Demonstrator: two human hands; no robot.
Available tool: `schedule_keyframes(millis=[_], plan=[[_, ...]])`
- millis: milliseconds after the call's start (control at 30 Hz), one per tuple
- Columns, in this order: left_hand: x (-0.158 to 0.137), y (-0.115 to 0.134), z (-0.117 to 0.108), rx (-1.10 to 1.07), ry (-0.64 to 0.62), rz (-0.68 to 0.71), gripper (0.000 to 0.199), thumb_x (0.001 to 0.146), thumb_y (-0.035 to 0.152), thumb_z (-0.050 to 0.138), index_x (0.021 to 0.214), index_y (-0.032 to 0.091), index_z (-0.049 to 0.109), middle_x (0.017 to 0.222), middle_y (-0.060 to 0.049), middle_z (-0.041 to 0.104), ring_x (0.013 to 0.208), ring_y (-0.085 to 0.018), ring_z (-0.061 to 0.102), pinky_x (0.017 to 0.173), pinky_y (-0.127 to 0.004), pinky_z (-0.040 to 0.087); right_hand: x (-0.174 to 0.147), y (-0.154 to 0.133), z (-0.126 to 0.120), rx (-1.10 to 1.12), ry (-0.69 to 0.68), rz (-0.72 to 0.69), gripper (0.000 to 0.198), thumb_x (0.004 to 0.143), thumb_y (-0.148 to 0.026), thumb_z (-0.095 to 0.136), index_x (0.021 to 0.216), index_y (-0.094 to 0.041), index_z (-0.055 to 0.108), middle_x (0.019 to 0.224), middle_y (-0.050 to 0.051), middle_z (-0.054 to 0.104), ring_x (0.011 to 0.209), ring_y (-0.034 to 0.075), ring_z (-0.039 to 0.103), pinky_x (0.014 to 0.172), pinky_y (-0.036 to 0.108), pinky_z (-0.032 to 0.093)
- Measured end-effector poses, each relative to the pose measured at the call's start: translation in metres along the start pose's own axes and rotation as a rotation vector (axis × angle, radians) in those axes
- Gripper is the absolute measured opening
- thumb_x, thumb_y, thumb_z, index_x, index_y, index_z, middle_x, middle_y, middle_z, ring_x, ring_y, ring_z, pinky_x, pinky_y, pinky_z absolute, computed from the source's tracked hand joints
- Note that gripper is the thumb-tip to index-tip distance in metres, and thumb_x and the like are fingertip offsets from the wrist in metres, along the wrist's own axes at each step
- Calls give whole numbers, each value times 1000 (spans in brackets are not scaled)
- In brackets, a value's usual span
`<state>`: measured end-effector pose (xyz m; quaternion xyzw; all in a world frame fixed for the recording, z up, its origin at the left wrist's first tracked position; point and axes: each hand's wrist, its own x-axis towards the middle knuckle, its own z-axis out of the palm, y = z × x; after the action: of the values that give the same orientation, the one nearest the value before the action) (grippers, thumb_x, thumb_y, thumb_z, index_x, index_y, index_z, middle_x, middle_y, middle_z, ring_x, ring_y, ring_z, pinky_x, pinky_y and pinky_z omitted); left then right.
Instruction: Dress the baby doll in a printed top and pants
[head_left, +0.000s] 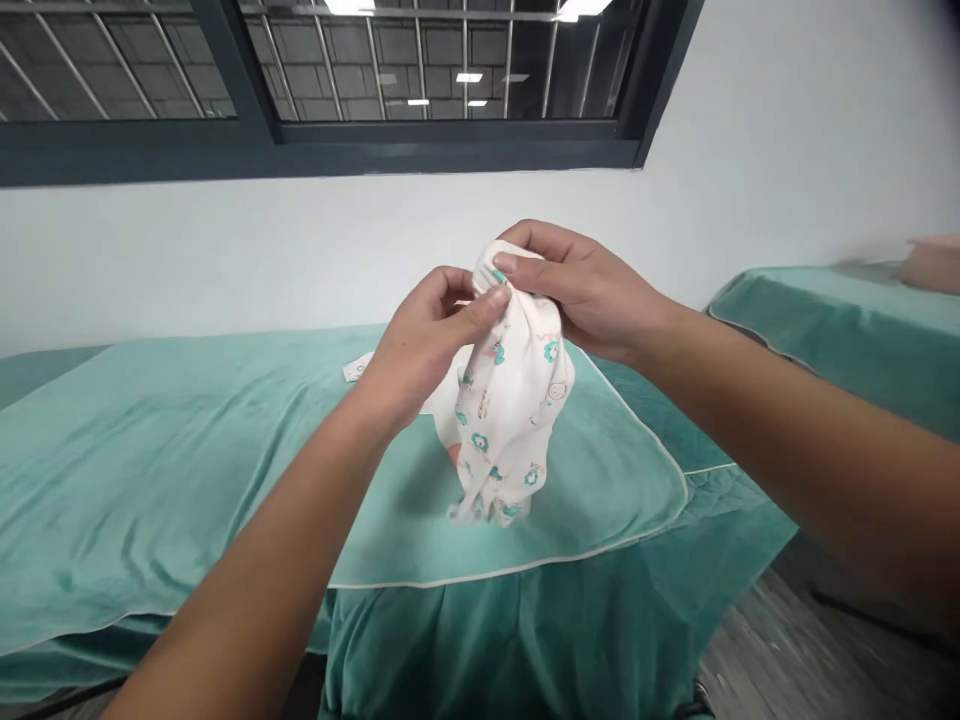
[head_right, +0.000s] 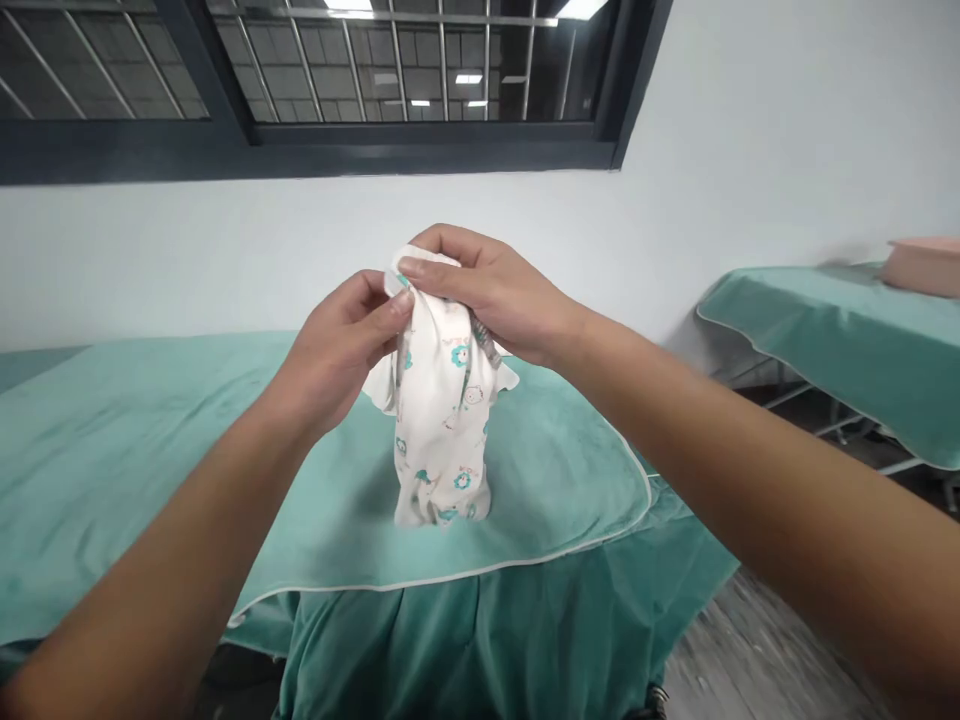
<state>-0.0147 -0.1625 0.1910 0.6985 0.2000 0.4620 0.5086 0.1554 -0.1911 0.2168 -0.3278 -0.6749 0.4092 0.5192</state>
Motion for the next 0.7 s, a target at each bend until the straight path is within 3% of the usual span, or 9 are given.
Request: schedule_keyframes(millis=[100, 267, 400, 533, 600, 700], plan=[[-5, 10, -6, -50, 12, -64, 26, 82, 40, 72, 81, 18, 58, 77, -1, 61, 75, -15, 61, 69, -27, 47, 4, -7, 5, 3, -45, 13, 34, 80, -52, 75, 80, -20, 61, 69, -3, 57, 57, 9, 52, 51, 22, 39], [-8, 21, -18, -314, 103, -3, 28, 85, 24, 65, 65, 18, 46, 63, 4, 46, 60, -8, 50, 58, -22, 40, -1, -15, 4, -26, -128, 108, 36, 77, -50, 79, 71, -19, 60, 61, -4, 54, 53, 8, 49, 47, 21, 36], [-12, 24, -26, -277, -21, -107, 30, 87, 44, 65, 75, 17, 60, 68, 0, 58, 72, -16, 64, 64, -26, 46, -4, -15, 5, -52, -81, 100, 36, 76, -51, 79, 72, -19, 62, 64, -2, 57, 58, 11, 54, 51, 22, 41], [-20, 19, -29, -89, -158, -278, 39, 72, 49, 80, 89, 16, 68, 75, -4, 68, 75, -25, 69, 66, -33, 52, -2, -9, 6, -12, 14, 26, 40, 81, -58, 71, 73, -20, 60, 70, -2, 60, 66, 13, 59, 58, 25, 47], [-20, 13, -30, -96, -116, -262, 37, 71, 45, 81, 89, 16, 68, 75, -4, 69, 75, -24, 70, 68, -33, 53, -4, -3, 4, -20, -20, 45, 42, 82, -60, 69, 72, -20, 60, 69, -2, 60, 67, 13, 59, 59, 26, 47], [-15, 5, -34, -206, 43, -89, 33, 77, 48, 76, 88, 19, 67, 77, -3, 70, 82, -22, 70, 74, -32, 54, -10, 4, -1, -106, -208, 129, 39, 78, -57, 74, 75, -19, 65, 72, -1, 63, 72, 15, 61, 62, 27, 47]])
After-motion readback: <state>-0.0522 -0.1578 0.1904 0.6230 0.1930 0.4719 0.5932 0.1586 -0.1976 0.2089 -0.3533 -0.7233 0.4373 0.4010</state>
